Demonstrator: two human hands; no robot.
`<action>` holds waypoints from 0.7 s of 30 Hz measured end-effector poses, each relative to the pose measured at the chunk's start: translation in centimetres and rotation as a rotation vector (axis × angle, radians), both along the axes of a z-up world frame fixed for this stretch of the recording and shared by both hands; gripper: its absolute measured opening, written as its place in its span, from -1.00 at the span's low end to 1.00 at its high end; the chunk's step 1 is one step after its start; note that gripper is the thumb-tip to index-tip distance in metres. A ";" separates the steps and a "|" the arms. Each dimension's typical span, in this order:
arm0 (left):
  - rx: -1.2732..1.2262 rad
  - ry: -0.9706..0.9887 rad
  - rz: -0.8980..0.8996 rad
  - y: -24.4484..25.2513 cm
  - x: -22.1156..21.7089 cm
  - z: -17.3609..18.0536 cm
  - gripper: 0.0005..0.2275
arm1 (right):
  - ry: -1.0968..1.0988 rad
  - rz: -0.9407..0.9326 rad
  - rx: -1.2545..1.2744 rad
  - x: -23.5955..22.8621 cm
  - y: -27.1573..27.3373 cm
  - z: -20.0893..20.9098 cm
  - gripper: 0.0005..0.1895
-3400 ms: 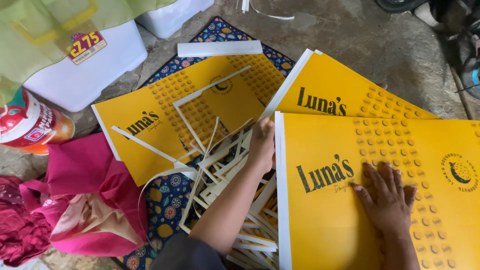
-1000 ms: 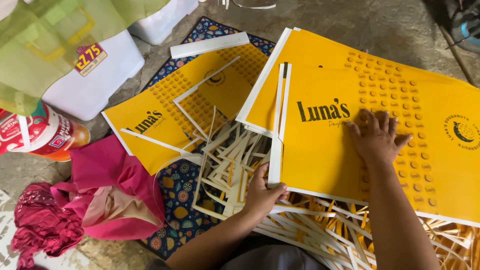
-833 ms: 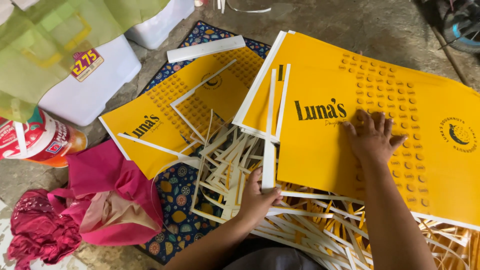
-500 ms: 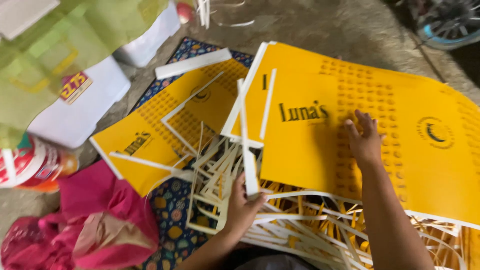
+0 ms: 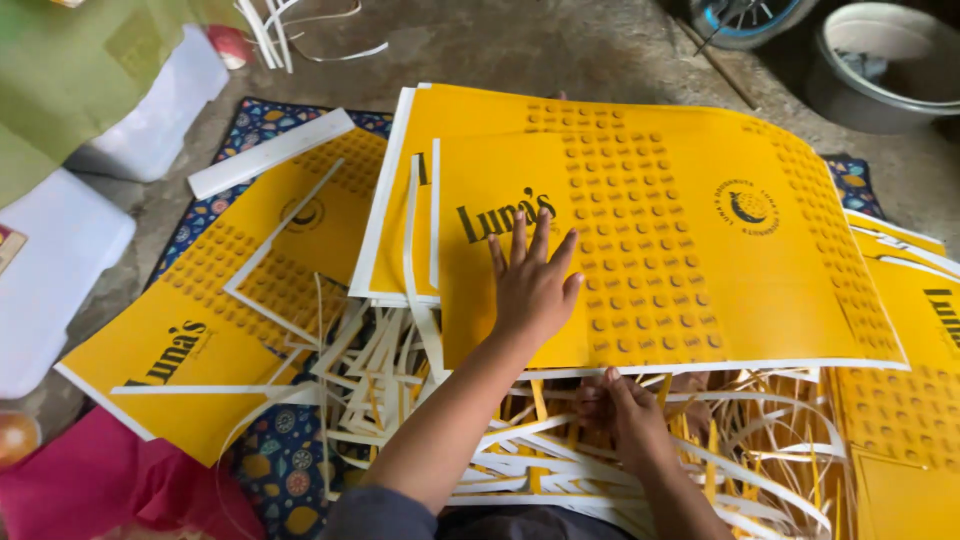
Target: Removing excess paper strips from die-cut yellow paper bags
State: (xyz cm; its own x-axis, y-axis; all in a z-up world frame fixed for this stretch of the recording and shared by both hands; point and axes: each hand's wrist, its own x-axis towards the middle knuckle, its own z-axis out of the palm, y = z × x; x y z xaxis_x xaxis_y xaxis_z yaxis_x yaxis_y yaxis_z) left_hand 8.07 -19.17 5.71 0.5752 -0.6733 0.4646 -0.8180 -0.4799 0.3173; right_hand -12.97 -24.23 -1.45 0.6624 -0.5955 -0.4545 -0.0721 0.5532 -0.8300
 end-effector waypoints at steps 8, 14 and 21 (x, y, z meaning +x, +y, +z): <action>0.504 0.346 0.022 -0.9 -1.0 3.3 -0.45 | -0.037 -0.182 -0.087 -0.3 0.2 -4.1 -0.81; 0.622 0.336 0.011 -0.3 -0.7 5.1 -0.43 | 0.042 -0.208 0.000 -2.2 1.1 -2.8 -0.77; 0.608 0.297 0.019 3.0 0.6 2.8 -0.45 | -0.181 -0.190 0.174 -5.5 -1.1 -4.3 -0.51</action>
